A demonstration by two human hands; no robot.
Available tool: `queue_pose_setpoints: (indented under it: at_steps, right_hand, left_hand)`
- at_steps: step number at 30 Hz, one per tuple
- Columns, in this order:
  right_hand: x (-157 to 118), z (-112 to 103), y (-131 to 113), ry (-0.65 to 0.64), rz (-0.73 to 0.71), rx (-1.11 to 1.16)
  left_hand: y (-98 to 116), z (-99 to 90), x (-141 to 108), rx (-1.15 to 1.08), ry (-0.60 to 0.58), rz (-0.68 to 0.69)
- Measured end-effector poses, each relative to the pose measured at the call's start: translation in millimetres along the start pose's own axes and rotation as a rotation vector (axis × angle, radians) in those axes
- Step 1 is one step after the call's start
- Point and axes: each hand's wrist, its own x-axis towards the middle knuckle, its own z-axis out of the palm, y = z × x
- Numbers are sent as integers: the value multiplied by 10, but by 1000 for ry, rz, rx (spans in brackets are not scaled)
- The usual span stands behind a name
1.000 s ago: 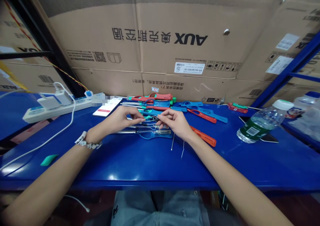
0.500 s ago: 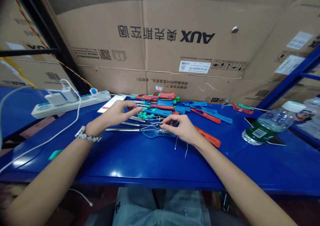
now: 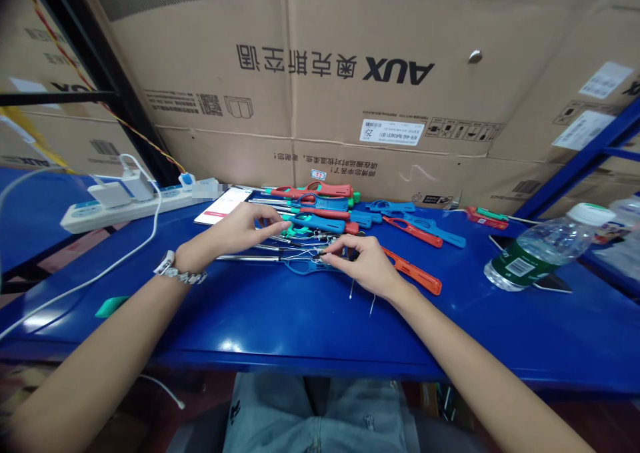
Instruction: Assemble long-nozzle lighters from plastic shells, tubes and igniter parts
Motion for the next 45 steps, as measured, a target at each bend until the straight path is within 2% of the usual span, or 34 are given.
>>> queue_pose_setpoints:
  at_steps: [8, 12, 15, 18, 25, 31, 40, 45]
  right_hand:
    - [-5, 64, 22, -4, -19, 12]
    - [1, 60, 12, -59, -120, -43]
    - [8, 40, 10, -114, -227, -138]
    - [14, 31, 28, -108, -286, -235]
    - [6, 60, 82, -91, -324, -344]
    - [1, 64, 109, -101, -355, -338]
    - [6, 58, 118, -158, -379, -435]
    - [-11, 17, 75, -176, -548, -542]
  left_hand:
    - [9, 19, 5, 8, -19, 0]
    - [76, 42, 2, -23, -29, 47]
    - [160, 105, -9, -57, -69, 129]
    - [224, 202, -15, -77, -140, 173]
    - [214, 358, 0, 68, -254, 175]
    - [184, 421, 1, 90, -261, 195]
    - [225, 386, -4, 138, -294, 182]
    - [249, 362, -9, 181, -318, 180]
